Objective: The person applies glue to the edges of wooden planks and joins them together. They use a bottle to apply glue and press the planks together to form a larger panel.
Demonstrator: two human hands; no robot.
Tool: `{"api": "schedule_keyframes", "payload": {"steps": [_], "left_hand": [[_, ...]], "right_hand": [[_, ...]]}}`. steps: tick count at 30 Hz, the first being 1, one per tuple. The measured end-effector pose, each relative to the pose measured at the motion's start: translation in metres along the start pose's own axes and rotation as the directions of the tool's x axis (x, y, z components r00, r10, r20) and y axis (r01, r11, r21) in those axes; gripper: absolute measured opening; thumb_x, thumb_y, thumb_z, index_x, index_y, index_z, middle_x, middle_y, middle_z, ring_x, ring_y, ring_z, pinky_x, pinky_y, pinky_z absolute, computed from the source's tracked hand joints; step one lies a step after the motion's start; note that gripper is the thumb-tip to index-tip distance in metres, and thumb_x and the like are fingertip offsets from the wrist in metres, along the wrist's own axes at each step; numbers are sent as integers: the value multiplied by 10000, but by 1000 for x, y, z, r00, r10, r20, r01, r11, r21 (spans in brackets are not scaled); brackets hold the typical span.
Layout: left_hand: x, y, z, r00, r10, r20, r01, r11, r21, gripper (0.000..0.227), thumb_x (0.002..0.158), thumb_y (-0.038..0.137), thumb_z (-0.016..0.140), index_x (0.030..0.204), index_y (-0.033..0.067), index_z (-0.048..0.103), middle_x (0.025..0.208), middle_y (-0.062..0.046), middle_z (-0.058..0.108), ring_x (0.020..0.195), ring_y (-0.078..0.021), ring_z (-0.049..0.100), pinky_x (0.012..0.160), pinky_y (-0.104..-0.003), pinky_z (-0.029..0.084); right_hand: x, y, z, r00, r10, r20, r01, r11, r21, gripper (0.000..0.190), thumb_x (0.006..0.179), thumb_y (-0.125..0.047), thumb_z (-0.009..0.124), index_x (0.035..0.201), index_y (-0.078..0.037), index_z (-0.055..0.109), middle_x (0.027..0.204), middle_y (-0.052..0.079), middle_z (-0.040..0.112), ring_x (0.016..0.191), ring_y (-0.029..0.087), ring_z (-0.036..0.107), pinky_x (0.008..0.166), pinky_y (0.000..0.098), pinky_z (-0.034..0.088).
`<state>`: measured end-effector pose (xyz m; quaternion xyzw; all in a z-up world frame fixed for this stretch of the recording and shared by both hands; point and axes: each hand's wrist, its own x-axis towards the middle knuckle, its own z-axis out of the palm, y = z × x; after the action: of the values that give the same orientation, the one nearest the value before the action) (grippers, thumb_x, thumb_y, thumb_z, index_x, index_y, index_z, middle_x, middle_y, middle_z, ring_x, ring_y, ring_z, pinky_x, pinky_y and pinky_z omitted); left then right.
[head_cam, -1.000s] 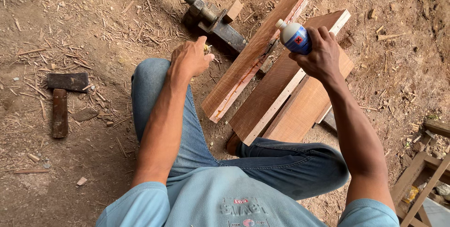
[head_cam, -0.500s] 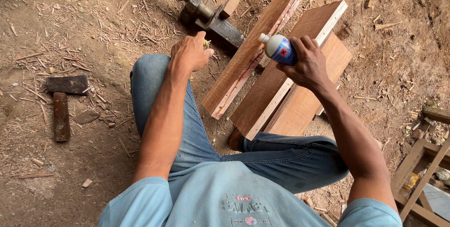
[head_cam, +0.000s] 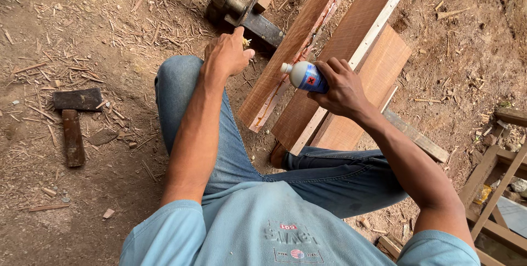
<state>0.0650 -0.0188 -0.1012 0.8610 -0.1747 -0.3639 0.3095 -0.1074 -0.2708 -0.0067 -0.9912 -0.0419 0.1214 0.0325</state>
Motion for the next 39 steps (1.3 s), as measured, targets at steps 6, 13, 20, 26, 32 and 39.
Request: {"api": "schedule_keyframes", "payload": {"steps": [6,13,20,26,32,39], "left_hand": [[11,-1,4,1000,10,6,-10,1000,4,695,993,264,632,1529,3,276,1105,-203,707,936,-310,719,882,-436,549],[19,-3,12,1000,25,9,-25,999,37,784,1012,263,623,1595,-7,173,1079,-186,708,861,-265,702,840,-402,554],[25,-3,19,998,56,28,-57,998,32,801,1007,241,621,1599,-20,149,1063,-154,707,855,-243,715,853,-376,572],[32,0,27,996,89,28,-90,995,31,817,994,267,641,1590,1,149,1171,-180,681,967,-264,698,948,-417,528],[26,-1,19,998,20,62,-20,1000,3,760,1004,255,626,1593,31,201,1200,-184,693,1013,-275,707,970,-428,529],[20,-1,13,999,9,39,-9,1000,-1,745,994,241,622,1577,26,210,1126,-183,702,900,-253,709,881,-413,555]], "right_hand": [[-12,-28,2,999,-51,14,50,997,53,781,700,-387,887,1337,-44,591,1039,127,590,958,298,570,712,464,562],[-24,-53,-3,994,-100,42,94,988,125,791,700,-363,900,1350,-42,585,1059,129,581,968,304,558,776,473,562],[-38,-74,12,985,-120,121,107,988,113,749,753,-385,859,1345,-26,576,1001,128,574,901,273,542,602,422,567],[-53,-82,24,985,-148,85,135,981,143,752,756,-390,843,1359,-31,573,1009,114,583,893,251,537,603,400,557],[-38,-57,13,998,-55,-24,58,992,114,787,746,-394,878,1360,-6,576,1005,127,573,891,266,538,684,421,546],[-30,-48,-2,988,117,-103,-93,972,215,773,745,-379,890,1362,-27,585,1104,133,572,1032,302,587,827,468,539]]}}
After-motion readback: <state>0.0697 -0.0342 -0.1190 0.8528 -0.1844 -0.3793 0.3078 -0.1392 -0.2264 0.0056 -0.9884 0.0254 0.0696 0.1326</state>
